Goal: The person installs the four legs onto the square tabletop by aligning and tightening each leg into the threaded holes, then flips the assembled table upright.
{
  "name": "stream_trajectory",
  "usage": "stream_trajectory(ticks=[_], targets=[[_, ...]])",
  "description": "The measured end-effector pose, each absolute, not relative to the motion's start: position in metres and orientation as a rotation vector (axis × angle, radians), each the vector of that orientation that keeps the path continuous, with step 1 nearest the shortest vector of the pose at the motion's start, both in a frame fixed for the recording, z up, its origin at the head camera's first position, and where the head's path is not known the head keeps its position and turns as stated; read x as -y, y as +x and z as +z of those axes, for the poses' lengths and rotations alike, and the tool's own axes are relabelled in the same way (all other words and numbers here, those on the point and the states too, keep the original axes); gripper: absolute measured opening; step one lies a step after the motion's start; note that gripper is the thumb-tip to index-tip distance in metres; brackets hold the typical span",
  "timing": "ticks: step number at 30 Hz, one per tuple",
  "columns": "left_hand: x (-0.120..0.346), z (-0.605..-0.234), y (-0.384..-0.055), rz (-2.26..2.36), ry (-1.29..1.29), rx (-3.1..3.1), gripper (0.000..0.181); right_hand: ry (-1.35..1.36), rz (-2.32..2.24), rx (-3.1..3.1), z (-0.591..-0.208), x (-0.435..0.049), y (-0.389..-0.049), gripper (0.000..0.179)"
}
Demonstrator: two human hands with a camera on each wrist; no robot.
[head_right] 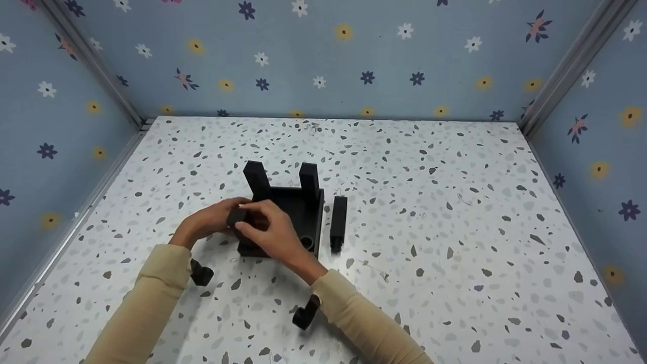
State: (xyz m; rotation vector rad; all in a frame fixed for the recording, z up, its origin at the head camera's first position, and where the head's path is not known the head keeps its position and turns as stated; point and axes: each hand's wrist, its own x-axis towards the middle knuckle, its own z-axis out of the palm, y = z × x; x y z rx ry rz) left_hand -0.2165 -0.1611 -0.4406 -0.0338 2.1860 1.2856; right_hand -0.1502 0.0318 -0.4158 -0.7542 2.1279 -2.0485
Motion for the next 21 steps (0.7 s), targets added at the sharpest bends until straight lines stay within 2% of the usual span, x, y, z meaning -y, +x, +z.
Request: stream_trajectory(ticks=[3,11,21], targets=[[0.161,-0.441,-0.216,1.266,-0.022,-2.209,0.050,-0.773,-2.056,-2.199,-0.415,-0.030,-0.148,0.031],[0.161,-0.443,-0.216,1.219,0.020,-2.275,0.051,-0.825,-2.026,-2.445,-0.441,-0.021,-0.156,0.032],[0.161,-0.441,-0.217,1.200,0.044,-2.287,0.054,-0.878,-1.885,-2.684,-0.441,-0.017,-0.155,0.030]])
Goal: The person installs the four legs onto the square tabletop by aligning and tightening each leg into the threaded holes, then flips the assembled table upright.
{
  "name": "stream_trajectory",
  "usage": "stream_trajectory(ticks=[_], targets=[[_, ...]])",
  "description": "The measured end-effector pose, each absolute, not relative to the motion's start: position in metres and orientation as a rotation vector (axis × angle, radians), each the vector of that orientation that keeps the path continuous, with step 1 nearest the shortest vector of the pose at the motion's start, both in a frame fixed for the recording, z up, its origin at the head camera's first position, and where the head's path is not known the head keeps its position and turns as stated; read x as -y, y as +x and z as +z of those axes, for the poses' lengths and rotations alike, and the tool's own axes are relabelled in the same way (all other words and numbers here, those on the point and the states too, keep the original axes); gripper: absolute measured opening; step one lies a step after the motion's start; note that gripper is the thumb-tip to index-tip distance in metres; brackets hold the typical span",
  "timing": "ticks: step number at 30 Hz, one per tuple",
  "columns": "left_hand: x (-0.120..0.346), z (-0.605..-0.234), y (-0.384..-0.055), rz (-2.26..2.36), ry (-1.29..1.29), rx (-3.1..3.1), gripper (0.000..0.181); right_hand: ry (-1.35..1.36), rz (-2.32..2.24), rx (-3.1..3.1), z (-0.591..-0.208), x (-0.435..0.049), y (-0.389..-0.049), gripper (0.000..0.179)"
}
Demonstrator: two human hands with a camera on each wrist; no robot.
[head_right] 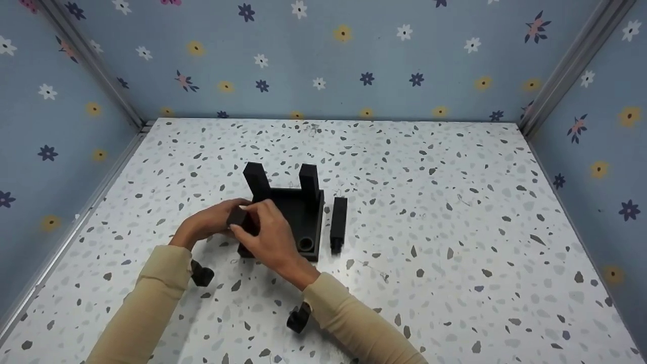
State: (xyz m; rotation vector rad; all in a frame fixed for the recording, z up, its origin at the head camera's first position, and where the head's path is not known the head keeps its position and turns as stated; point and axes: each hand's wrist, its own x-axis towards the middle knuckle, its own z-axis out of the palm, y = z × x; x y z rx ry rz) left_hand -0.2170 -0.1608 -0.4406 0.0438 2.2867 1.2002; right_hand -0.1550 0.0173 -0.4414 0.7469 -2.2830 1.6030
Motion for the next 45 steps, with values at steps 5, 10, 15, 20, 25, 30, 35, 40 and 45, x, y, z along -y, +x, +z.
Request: stream_trajectory(ticks=[5,10,15,20,25,30,35,40,45], targets=[[0.160,-0.438,-0.218,1.187,0.047,-2.281,0.056,0.742,1.498,2.296,-0.442,-0.017,-0.155,0.030],[0.159,-0.438,-0.218,1.190,0.040,-2.274,0.054,0.740,1.500,2.291,-0.442,-0.018,-0.156,0.030],[0.158,-0.439,-0.217,1.180,0.055,-2.298,0.054,0.727,1.542,2.301,-0.442,-0.019,-0.155,0.029],[0.160,-0.440,-0.215,1.195,0.066,-2.296,0.056,0.712,1.608,2.306,-0.442,-0.018,-0.155,0.029],[0.160,-0.441,-0.215,1.184,0.063,-2.313,0.055,0.701,1.714,2.286,-0.441,-0.018,-0.154,0.030],[0.160,-0.441,-0.216,1.216,0.037,-2.269,0.052,0.710,1.762,2.269,-0.426,-0.020,-0.145,0.030],[0.160,-0.442,-0.217,1.246,0.014,-2.230,0.053,0.721,1.789,2.242,-0.407,-0.024,-0.136,0.025],[0.160,-0.442,-0.217,1.227,0.021,-2.258,0.054,0.676,1.745,2.227,-0.419,-0.032,-0.150,0.023],[0.160,-0.441,-0.217,1.221,0.007,-2.257,0.053,0.650,1.722,2.220,-0.427,-0.045,-0.162,0.024]])
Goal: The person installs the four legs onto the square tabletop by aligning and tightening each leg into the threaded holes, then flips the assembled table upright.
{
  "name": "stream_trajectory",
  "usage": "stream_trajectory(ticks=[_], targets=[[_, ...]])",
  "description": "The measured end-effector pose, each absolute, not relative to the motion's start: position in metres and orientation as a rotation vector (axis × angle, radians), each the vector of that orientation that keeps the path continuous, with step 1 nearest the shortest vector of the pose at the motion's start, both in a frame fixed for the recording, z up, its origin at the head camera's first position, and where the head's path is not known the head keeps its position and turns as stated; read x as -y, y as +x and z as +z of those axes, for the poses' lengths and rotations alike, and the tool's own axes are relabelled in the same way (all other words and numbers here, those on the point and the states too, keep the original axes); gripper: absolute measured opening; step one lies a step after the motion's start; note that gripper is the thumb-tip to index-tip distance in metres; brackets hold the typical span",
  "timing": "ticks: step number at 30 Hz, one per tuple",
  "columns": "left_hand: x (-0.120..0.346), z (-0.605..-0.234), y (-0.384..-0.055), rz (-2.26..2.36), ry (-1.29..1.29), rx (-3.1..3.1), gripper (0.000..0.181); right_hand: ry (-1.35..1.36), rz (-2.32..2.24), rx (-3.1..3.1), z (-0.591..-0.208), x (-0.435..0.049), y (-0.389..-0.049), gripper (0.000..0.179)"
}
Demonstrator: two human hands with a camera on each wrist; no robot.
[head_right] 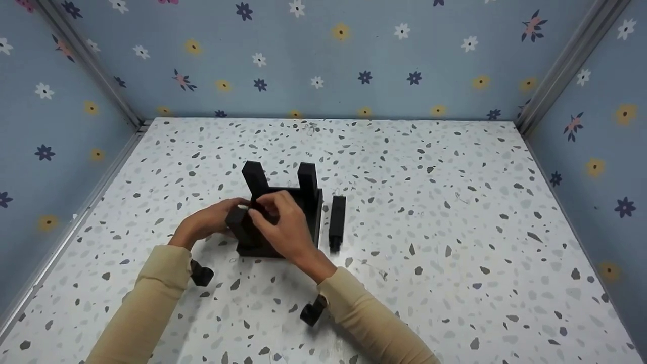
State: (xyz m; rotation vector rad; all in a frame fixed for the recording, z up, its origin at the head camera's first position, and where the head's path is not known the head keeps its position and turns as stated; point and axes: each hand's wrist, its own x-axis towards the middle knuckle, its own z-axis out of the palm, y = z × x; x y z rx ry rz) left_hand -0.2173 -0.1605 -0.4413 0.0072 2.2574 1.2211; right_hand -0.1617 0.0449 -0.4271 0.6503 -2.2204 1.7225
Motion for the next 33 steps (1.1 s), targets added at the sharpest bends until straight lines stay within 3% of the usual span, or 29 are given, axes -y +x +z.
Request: stream_trajectory(ticks=[16,25,33], targets=[[0.160,-0.441,-0.216,1.337,-0.013,-2.148,0.052,0.600,1.646,2.223,-0.421,-0.083,-0.169,0.031],[0.159,-0.440,-0.216,1.312,-0.016,-2.158,0.055,0.468,1.748,2.261,-0.389,-0.101,-0.156,0.039],[0.159,-0.440,-0.217,1.297,-0.003,-2.175,0.054,0.264,2.028,2.145,-0.412,-0.125,-0.175,0.048]])
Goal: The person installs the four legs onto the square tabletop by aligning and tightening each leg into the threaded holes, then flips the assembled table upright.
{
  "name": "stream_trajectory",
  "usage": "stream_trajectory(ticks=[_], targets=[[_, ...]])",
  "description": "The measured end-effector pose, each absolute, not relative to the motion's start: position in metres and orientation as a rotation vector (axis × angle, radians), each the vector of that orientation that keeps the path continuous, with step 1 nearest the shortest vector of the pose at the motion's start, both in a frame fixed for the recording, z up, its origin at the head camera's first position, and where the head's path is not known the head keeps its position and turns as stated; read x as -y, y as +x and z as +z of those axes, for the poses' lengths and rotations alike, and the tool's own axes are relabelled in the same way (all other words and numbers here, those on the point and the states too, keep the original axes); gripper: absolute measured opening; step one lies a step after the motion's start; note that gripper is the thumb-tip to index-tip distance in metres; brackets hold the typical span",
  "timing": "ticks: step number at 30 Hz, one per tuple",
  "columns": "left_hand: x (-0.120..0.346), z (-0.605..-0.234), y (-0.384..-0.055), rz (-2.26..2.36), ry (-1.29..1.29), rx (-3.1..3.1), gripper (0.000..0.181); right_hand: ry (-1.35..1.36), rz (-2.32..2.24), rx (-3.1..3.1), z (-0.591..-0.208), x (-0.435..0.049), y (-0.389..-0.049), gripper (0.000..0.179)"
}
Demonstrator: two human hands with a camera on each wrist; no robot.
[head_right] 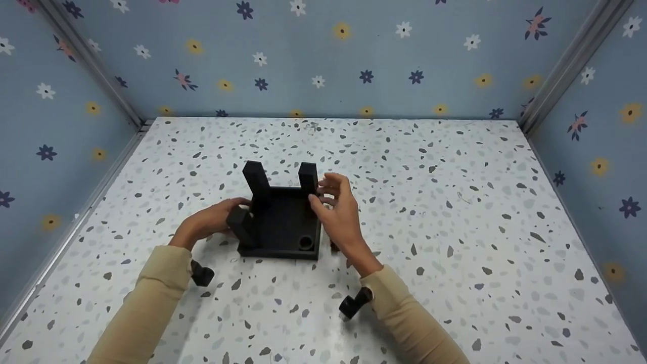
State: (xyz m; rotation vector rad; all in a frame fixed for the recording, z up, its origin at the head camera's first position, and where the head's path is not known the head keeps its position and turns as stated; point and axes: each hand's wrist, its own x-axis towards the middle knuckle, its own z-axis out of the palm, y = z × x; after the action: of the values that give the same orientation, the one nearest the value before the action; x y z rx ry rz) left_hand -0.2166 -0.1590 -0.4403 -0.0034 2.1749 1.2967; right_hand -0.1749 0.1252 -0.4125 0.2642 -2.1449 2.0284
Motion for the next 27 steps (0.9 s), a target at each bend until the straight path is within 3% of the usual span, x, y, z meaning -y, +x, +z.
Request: stream_trajectory(ticks=[13,27], targets=[[0.161,-0.441,-0.218,1.308,-0.001,-2.168,0.055,0.082,2.137,2.115,-0.430,-0.149,-0.182,0.047],[0.160,-0.441,-0.217,1.306,-0.010,-2.161,0.052,-0.215,2.212,2.131,-0.450,-0.160,-0.187,0.059]])
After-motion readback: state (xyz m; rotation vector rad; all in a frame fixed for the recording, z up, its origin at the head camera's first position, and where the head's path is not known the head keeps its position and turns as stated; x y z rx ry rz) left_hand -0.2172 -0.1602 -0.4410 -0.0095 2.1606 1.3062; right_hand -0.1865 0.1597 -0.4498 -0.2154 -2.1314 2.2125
